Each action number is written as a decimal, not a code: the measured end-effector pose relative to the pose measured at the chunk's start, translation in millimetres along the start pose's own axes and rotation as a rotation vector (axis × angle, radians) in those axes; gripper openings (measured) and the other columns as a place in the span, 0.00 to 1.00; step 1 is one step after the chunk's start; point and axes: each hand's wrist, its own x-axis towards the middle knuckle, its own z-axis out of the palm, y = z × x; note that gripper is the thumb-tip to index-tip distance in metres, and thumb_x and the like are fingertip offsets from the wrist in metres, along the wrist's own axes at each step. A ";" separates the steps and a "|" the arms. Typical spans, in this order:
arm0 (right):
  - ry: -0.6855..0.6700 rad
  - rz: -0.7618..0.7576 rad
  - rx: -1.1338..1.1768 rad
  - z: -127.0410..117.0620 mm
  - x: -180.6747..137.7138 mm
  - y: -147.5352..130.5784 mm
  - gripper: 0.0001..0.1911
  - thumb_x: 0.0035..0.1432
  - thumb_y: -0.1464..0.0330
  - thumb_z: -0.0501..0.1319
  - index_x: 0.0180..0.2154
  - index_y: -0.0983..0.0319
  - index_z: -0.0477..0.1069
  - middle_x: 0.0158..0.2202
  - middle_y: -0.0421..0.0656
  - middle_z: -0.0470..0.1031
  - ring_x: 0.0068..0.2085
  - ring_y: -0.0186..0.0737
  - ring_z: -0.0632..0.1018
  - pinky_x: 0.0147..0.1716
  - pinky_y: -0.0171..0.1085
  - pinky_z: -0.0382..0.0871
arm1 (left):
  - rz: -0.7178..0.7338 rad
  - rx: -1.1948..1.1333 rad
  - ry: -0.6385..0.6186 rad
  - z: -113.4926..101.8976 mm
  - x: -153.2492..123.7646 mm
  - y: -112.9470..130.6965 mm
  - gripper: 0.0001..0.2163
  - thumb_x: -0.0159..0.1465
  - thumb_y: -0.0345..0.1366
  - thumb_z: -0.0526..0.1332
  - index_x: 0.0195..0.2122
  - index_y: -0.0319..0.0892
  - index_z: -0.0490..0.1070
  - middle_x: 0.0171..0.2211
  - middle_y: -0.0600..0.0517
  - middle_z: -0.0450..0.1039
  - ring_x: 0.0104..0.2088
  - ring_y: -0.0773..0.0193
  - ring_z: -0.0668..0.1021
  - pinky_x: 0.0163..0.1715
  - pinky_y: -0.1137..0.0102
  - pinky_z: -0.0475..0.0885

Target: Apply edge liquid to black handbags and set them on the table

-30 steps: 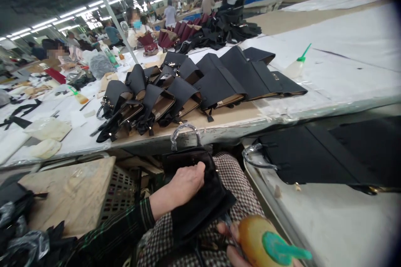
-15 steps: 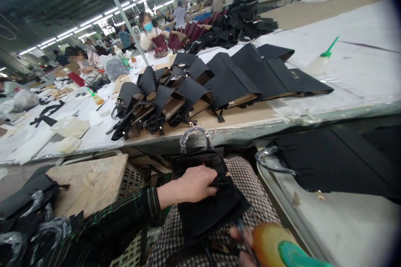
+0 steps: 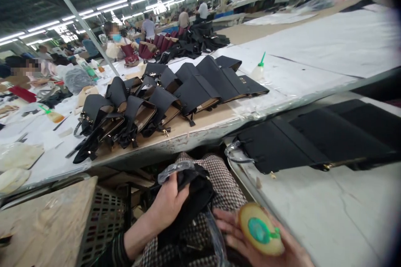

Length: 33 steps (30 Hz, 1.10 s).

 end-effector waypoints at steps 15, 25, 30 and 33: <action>-0.193 -0.182 -0.063 41.0 10.0 -21.9 0.33 0.63 0.45 0.65 0.51 0.68 0.83 0.63 0.64 0.74 0.66 0.69 0.71 0.72 0.62 0.46 | -0.037 -0.592 -0.443 -35.0 -19.0 17.0 0.18 0.62 0.39 0.74 0.52 0.41 0.79 0.50 0.48 0.83 0.50 0.52 0.81 0.54 0.62 0.74; -0.272 -0.153 -0.111 45.5 24.9 -33.6 0.34 0.65 0.44 0.64 0.53 0.67 0.83 0.62 0.59 0.76 0.64 0.61 0.75 0.67 0.53 0.63 | 0.841 0.354 0.055 -12.1 -15.0 -5.7 0.14 0.74 0.27 0.58 0.57 0.45 0.73 0.67 0.44 0.65 0.63 0.55 0.70 0.62 0.61 0.74; -0.230 -0.141 -0.137 67.0 41.3 -48.2 0.14 0.66 0.56 0.70 0.44 0.60 0.85 0.43 0.46 0.87 0.42 0.43 0.85 0.44 0.38 0.80 | 1.039 0.501 -0.042 -9.5 -6.4 7.2 0.12 0.77 0.30 0.52 0.44 0.40 0.76 0.66 0.46 0.72 0.49 0.59 0.78 0.55 0.63 0.79; -0.270 0.001 -0.218 76.4 53.2 -59.7 0.21 0.68 0.53 0.66 0.47 0.65 0.84 0.44 0.51 0.86 0.42 0.46 0.85 0.44 0.42 0.81 | 1.061 0.444 -0.092 -8.4 -4.0 9.7 0.13 0.77 0.29 0.51 0.46 0.40 0.76 0.63 0.45 0.75 0.44 0.60 0.80 0.50 0.64 0.79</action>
